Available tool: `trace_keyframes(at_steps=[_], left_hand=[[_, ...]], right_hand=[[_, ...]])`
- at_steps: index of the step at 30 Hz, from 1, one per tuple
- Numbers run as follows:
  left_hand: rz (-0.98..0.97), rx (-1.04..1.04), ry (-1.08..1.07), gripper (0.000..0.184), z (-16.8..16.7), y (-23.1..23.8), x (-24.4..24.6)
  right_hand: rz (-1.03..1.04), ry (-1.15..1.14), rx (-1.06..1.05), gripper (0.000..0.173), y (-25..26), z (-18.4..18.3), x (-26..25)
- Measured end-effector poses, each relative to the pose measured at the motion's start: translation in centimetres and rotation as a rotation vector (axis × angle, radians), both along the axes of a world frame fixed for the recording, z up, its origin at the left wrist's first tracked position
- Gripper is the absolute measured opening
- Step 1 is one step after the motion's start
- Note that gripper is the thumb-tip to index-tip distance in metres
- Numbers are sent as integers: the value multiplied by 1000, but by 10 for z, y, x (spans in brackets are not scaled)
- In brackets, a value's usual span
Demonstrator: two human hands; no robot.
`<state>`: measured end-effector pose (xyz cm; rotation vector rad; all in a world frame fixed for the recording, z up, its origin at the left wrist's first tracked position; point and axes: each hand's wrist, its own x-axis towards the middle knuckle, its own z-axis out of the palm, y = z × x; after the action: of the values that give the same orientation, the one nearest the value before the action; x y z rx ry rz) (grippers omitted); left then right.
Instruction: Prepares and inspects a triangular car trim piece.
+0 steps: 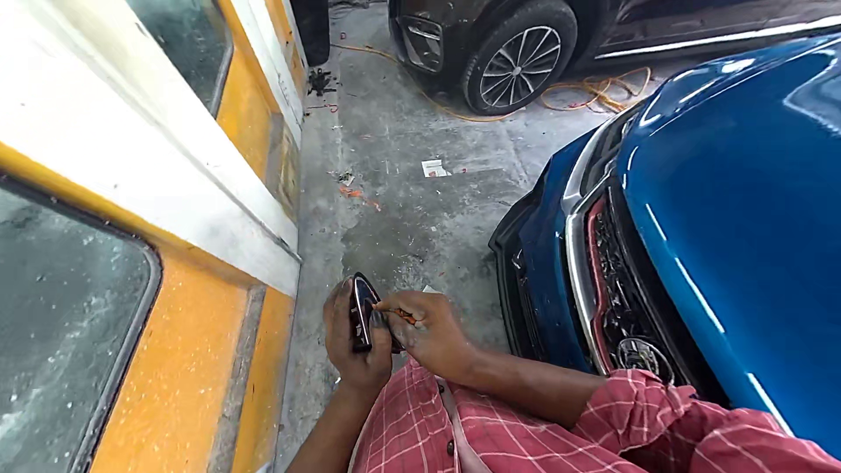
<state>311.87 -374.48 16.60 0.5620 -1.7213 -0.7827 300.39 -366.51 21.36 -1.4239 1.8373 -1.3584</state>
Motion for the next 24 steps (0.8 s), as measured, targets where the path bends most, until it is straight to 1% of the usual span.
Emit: trace_keyframes(at_steps=[4,6,8,10,13,16,20,24], left_hand=[[29,-3,11,58,-7,-49,-49],[31,14,33,57,-10,-73,-79],[28,44,62,58,-7,-98,-114],[9,73,72,62,-3,-119,-147],[-8,116,101,63,3,-154,-196],[5,125,39,65,5,-189,-237],[-31,107,-67,57,-4,-242,-282],[-72,37,-119,57,-17,-309,-329]], right_hand=[[15,74,-51,13,-49,-7,-48],[36,125,-94,13,-73,-12,-79],[39,185,-144,13,-99,-14,-113],[36,195,-158,13,-122,-13,-148],[35,164,-70,14,-156,-2,-203],[39,184,-9,17,-192,2,-250],[46,274,9,15,-241,-1,-301],[32,249,150,15,-305,3,-345]])
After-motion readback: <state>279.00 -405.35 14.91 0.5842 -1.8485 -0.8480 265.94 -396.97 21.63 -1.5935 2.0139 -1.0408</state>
